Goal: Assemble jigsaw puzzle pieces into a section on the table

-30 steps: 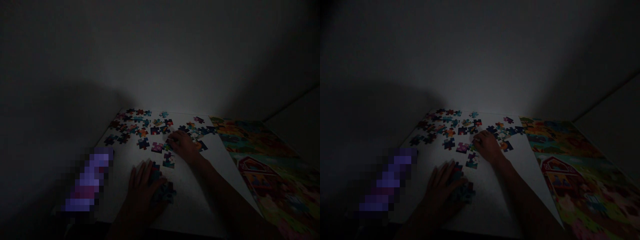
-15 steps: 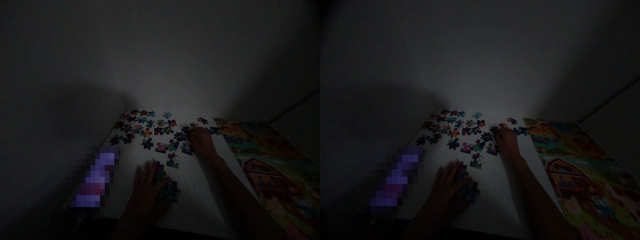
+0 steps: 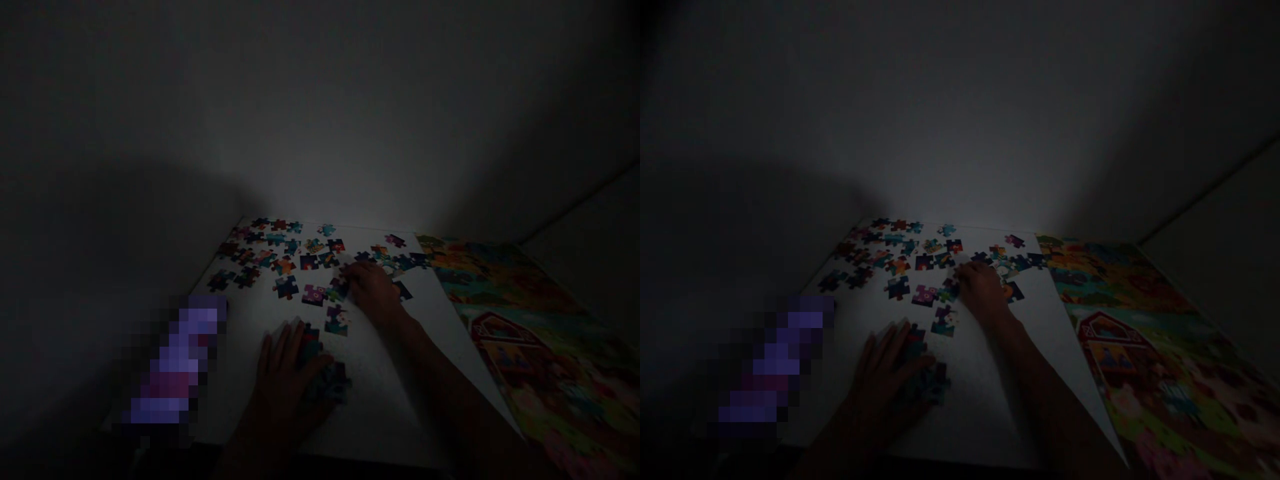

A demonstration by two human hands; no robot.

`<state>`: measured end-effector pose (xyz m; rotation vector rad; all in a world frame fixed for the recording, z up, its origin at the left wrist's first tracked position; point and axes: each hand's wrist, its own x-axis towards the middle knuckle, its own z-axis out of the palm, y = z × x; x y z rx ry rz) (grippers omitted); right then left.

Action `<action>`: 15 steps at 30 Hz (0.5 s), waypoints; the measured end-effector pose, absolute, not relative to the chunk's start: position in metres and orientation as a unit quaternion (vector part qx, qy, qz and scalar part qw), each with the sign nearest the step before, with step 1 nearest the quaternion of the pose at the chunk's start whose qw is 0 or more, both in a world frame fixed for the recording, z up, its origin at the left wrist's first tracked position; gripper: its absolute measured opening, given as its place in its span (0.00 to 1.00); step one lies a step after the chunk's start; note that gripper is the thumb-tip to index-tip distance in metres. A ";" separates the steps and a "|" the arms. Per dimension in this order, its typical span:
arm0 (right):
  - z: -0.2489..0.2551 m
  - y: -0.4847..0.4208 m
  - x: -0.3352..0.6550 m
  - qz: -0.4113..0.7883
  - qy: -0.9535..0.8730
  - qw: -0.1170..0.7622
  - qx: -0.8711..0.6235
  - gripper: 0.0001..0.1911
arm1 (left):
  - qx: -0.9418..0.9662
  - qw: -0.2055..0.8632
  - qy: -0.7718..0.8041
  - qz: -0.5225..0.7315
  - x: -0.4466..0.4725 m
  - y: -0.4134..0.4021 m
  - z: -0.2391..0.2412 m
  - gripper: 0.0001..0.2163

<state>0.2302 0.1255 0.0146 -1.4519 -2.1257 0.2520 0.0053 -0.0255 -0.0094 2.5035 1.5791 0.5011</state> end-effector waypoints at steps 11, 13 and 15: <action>-0.008 0.154 0.337 0.051 -0.531 0.357 -0.767 0.17 | 0.839 0.041 0.509 0.186 -0.003 -0.019 -0.023 0.20; -0.011 0.155 0.343 0.069 -0.512 0.402 -0.756 0.18 | 0.840 0.038 0.509 0.183 -0.003 -0.018 -0.024 0.20; -0.012 0.155 0.349 0.075 -0.492 0.432 -0.752 0.18 | 0.840 0.037 0.510 0.181 -0.004 -0.017 -0.026 0.20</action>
